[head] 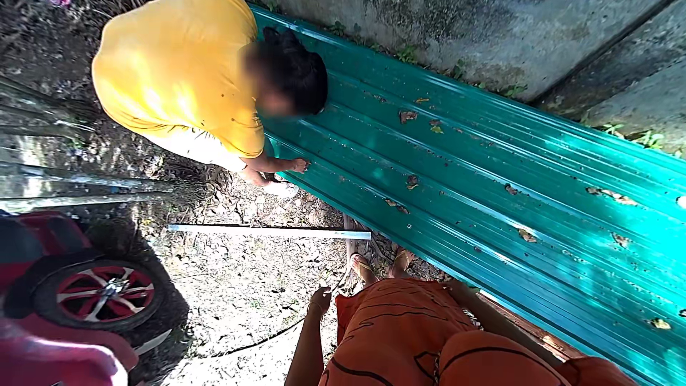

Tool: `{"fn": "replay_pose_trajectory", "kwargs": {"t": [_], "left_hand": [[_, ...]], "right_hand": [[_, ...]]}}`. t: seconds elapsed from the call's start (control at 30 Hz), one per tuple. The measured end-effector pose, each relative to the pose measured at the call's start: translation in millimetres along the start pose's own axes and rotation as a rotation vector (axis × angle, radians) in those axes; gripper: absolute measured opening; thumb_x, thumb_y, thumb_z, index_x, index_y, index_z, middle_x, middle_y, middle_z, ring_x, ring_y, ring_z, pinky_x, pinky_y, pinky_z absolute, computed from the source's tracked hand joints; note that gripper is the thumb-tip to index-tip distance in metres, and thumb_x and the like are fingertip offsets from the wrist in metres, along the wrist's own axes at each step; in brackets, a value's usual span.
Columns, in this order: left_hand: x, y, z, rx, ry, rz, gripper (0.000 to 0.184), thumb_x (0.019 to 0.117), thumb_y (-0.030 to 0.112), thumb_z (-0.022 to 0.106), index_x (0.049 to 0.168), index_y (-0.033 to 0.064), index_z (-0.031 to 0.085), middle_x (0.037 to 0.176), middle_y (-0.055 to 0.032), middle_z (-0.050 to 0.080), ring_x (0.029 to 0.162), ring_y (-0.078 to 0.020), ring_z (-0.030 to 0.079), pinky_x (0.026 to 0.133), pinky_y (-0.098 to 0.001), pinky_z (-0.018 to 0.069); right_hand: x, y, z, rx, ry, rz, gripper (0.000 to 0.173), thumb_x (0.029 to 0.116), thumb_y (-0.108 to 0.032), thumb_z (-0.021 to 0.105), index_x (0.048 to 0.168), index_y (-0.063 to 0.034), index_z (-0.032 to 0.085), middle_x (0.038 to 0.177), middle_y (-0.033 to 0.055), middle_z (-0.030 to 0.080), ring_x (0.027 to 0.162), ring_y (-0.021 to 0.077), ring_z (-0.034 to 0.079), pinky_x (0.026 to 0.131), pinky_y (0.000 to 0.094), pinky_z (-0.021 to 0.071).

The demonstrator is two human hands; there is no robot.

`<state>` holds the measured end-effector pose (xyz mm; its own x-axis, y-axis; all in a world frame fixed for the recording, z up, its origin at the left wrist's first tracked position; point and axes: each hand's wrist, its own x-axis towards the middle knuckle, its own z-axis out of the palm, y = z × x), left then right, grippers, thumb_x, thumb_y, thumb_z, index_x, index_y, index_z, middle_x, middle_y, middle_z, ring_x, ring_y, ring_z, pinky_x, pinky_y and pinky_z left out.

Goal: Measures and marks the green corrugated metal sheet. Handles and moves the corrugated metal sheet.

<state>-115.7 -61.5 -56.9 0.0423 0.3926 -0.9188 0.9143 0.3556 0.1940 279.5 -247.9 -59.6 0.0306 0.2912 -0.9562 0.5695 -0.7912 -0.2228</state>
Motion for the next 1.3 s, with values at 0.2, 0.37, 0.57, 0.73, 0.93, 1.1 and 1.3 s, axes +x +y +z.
{"fn": "replay_pose_trajectory", "kwargs": {"t": [0.2, 0.37, 0.57, 0.73, 0.93, 1.1, 1.3], "left_hand": [[-4.2, 0.4, -1.9, 0.000, 0.000, 0.006, 0.039, 0.1071, 0.013, 0.050, 0.144, -0.0004, 0.053, 0.141, -0.0243, 0.058, 0.127, -0.0360, 0.060, 0.109, -0.0485, 0.0456], [-1.6, -2.8, -3.0, 0.002, 0.000, 0.011, 0.039, 0.1072, 0.013, 0.049, 0.144, 0.0003, 0.054, 0.140, -0.0242, 0.059, 0.125, -0.0357, 0.061, 0.108, -0.0485, 0.0461], [-0.1, -4.7, -6.4, 0.015, 0.005, 0.037, 0.039, 0.1070, 0.014, 0.050, 0.143, -0.0001, 0.055, 0.141, -0.0235, 0.059, 0.127, -0.0358, 0.060, 0.110, -0.0489, 0.0449], [-0.5, -3.6, -10.9, 0.026, -0.003, 0.033, 0.038, 0.1072, 0.013, 0.049, 0.143, 0.0003, 0.055, 0.140, -0.0236, 0.059, 0.127, -0.0358, 0.060, 0.109, -0.0490, 0.0448], [2.8, -3.5, -15.6, 0.023, -0.005, 0.043, 0.038, 0.1071, 0.012, 0.050, 0.142, 0.0000, 0.055, 0.143, -0.0228, 0.058, 0.131, -0.0349, 0.058, 0.112, -0.0479, 0.0432], [3.4, -3.9, -19.2, 0.035, 0.000, 0.057, 0.037, 0.1069, 0.012, 0.050, 0.141, -0.0003, 0.057, 0.141, -0.0231, 0.059, 0.130, -0.0354, 0.058, 0.111, -0.0483, 0.0431], [4.3, -4.0, -20.8, 0.041, -0.006, 0.058, 0.037, 0.1069, 0.013, 0.050, 0.141, 0.0005, 0.057, 0.142, -0.0225, 0.058, 0.131, -0.0349, 0.057, 0.112, -0.0482, 0.0426]], "right_hand": [[-1.3, -4.6, 1.6, -0.008, 0.000, 0.015, 0.041, 0.1088, -0.018, 0.047, 0.146, -0.0026, 0.054, 0.148, 0.0242, 0.054, 0.142, 0.0393, 0.047, 0.118, 0.0560, 0.0332], [-3.4, -8.7, 1.5, 0.011, -0.002, 0.027, 0.041, 0.1087, -0.018, 0.047, 0.146, -0.0029, 0.054, 0.148, 0.0246, 0.054, 0.142, 0.0395, 0.047, 0.118, 0.0565, 0.0333], [1.5, -9.8, 4.5, -0.004, -0.001, 0.041, 0.041, 0.1084, -0.018, 0.047, 0.147, -0.0047, 0.054, 0.148, 0.0239, 0.054, 0.142, 0.0398, 0.048, 0.117, 0.0574, 0.0341], [-2.5, -15.8, 1.3, -0.003, -0.012, 0.023, 0.041, 0.1086, -0.017, 0.047, 0.146, -0.0029, 0.054, 0.147, 0.0251, 0.055, 0.141, 0.0396, 0.048, 0.118, 0.0562, 0.0337], [-9.1, -26.2, -2.8, 0.014, -0.012, 0.014, 0.040, 0.1087, -0.015, 0.046, 0.145, -0.0008, 0.055, 0.146, 0.0254, 0.055, 0.141, 0.0399, 0.048, 0.118, 0.0554, 0.0330], [-12.8, -33.3, -5.9, 0.009, -0.018, 0.016, 0.040, 0.1090, -0.015, 0.046, 0.145, 0.0003, 0.054, 0.147, 0.0259, 0.054, 0.142, 0.0399, 0.048, 0.118, 0.0548, 0.0331], [-14.1, -35.5, -6.2, 0.021, -0.021, 0.013, 0.039, 0.1085, -0.015, 0.047, 0.144, 0.0009, 0.055, 0.146, 0.0261, 0.055, 0.141, 0.0395, 0.048, 0.118, 0.0549, 0.0334]]}}
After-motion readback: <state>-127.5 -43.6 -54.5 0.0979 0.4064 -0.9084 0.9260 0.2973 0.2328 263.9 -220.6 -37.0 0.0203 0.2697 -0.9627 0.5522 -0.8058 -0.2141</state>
